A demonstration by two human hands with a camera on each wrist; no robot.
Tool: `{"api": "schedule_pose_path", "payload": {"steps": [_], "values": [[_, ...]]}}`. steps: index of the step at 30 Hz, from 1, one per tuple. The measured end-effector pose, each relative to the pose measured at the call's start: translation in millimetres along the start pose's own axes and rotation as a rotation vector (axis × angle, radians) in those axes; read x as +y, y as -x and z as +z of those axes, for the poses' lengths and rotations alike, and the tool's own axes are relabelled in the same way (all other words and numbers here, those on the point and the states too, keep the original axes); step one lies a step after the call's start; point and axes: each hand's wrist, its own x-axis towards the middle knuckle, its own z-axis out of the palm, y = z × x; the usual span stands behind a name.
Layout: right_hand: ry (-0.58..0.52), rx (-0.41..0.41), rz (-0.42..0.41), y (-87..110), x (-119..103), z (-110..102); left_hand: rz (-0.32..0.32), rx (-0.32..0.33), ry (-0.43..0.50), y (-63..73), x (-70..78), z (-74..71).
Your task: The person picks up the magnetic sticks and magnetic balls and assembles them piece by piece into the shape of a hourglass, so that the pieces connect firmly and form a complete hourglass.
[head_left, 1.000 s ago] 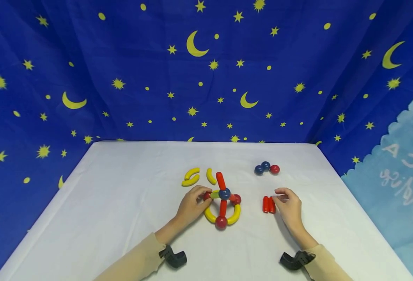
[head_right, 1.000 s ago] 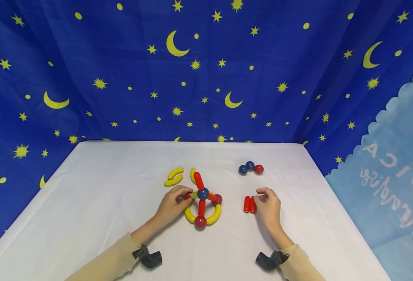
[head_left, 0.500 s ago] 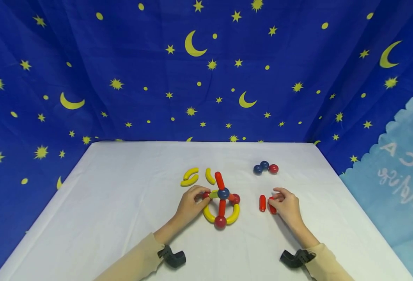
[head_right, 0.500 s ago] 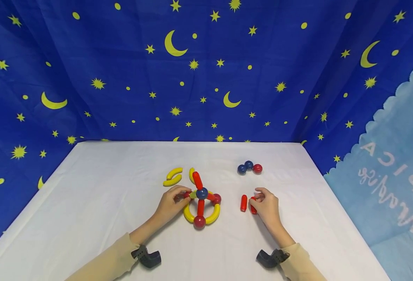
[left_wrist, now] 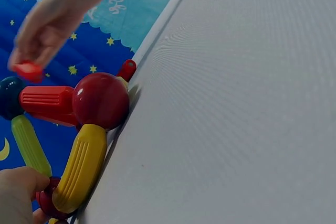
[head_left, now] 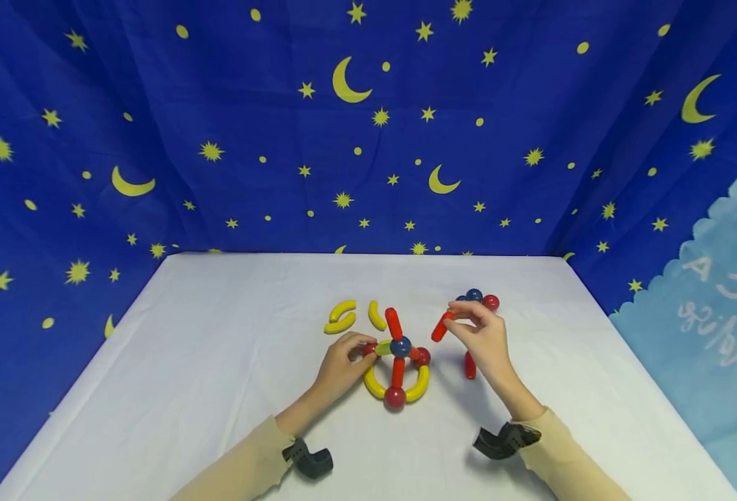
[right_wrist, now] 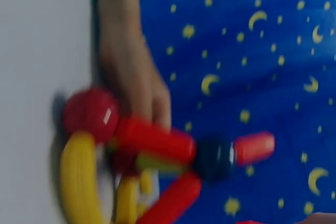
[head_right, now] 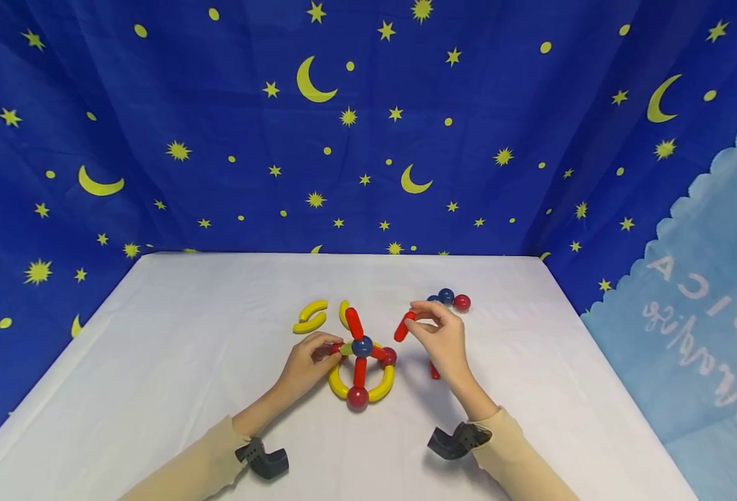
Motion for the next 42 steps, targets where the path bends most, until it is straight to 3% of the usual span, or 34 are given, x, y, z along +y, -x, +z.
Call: {"api": "schedule_pose_path", "payload": {"steps": [6, 15, 21, 29, 38, 42], "values": [[-0.064, -0.099, -0.014, -2.6, -14, 26, 0.000, 0.002, -0.002, -0.5, 1.1, 1.0], [-0.111, -0.128, -0.039, -3.8, -16, 36, -0.012, 0.009, 0.004, 0.4, 2.9, -2.2], [-0.091, -0.143, -0.062, -8.6, -16, 37, -0.005, 0.010, 0.002, -1.0, 4.1, -3.8], [-0.091, -0.171, -0.007, -16.9, -12, 37, 0.011, -0.017, -0.014, 4.7, 1.8, -1.9], [-0.029, -0.205, 0.012, -41.3, -4, 36, -0.009, -0.026, -0.027, 3.3, 2.0, 2.6], [0.057, -0.151, -0.012, -58.0, 10, 26, -0.003, -0.006, -0.033, 1.9, 3.2, -1.1]]}}
